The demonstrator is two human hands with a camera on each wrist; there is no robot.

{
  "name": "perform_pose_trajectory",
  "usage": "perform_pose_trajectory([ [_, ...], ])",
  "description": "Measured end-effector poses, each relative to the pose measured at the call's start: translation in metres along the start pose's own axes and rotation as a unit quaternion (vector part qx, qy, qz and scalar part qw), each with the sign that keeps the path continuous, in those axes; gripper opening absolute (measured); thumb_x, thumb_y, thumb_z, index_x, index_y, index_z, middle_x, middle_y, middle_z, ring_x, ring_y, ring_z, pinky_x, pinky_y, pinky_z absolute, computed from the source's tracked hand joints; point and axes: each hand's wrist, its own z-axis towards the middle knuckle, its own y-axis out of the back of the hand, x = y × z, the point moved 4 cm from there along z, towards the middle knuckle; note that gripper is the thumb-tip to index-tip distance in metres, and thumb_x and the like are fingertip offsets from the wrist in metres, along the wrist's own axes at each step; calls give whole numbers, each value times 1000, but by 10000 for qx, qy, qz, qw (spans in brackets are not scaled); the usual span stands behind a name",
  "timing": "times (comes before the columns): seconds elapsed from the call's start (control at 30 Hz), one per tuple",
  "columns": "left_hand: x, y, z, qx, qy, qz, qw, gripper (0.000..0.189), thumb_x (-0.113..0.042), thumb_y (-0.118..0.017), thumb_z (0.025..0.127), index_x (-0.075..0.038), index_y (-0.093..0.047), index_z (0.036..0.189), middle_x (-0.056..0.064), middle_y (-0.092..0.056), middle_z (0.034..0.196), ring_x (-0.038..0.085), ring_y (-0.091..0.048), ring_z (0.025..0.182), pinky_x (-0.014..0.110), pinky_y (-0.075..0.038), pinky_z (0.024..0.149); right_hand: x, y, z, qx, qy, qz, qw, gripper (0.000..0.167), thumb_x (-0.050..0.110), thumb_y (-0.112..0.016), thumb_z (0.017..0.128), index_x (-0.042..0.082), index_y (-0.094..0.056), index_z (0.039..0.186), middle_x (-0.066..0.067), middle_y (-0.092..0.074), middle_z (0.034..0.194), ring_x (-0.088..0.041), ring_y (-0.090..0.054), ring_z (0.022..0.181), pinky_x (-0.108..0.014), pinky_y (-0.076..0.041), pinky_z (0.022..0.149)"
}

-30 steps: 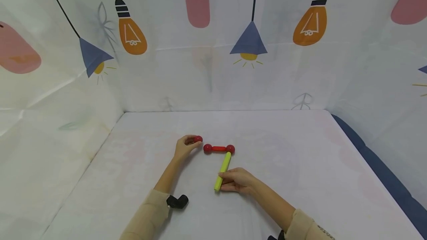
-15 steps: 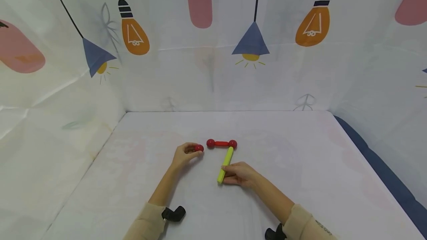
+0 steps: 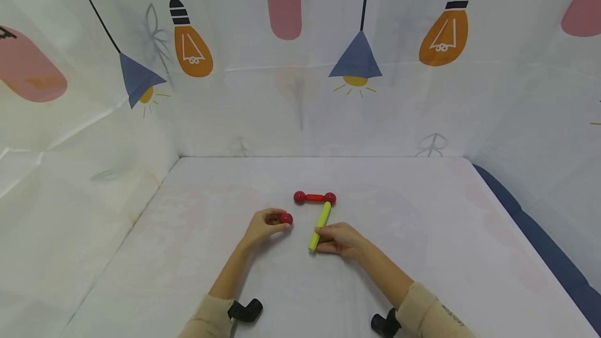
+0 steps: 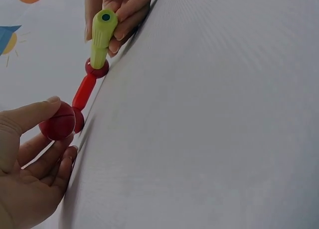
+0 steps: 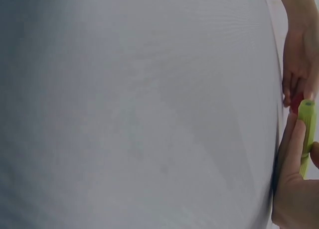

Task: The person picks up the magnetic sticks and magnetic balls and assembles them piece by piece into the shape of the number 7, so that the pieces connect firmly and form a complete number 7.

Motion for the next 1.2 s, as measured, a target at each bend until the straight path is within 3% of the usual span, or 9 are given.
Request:
perform_pose_trajectory([
  [0.2, -3, -11, -4, 559, -159, 449, 9973, 37, -16, -76, 78, 0, -66, 110, 11, -67, 100, 19, -58, 87, 26, -50, 77, 3, 4, 2, -172, 18, -139, 9998, 35, 20, -65, 90, -6, -58, 113, -10, -69, 86, -19, -68, 79, -32, -55, 77],
  [0.4, -10, -21, -9, 935, -260, 601, 9935, 37, -20, -77, 77, -3, -67, 109, 6, -68, 99, 14, -58, 89, 24, -49, 79, 6, 6, 4, -60, 136, -154, 9998, 36, 19, -64, 90, -6, -58, 114, -8, -69, 84, -17, -68, 78, -31, -55, 76],
  [0.77, -10, -28, -10, 988, -337, 720, 9919, 36, -21, -79, 74, -4, -69, 104, 4, -68, 96, 13, -57, 88, 25, -47, 78, 7, 7, 8, -334, 54, -158, 9993, 38, 19, -63, 91, -6, -56, 119, -9, -70, 86, -19, -69, 79, -32, -56, 76],
  [1.2, -17, -38, -14, 1162, -426, 885, 9884, 34, -21, -80, 73, -4, -70, 101, 2, -68, 93, 15, -57, 88, 26, -47, 80, 9, 6, 5, -55, 212, -79, 9997, 32, 17, -63, 90, -6, -59, 112, -6, -68, 82, -16, -68, 76, -30, -56, 75],
])
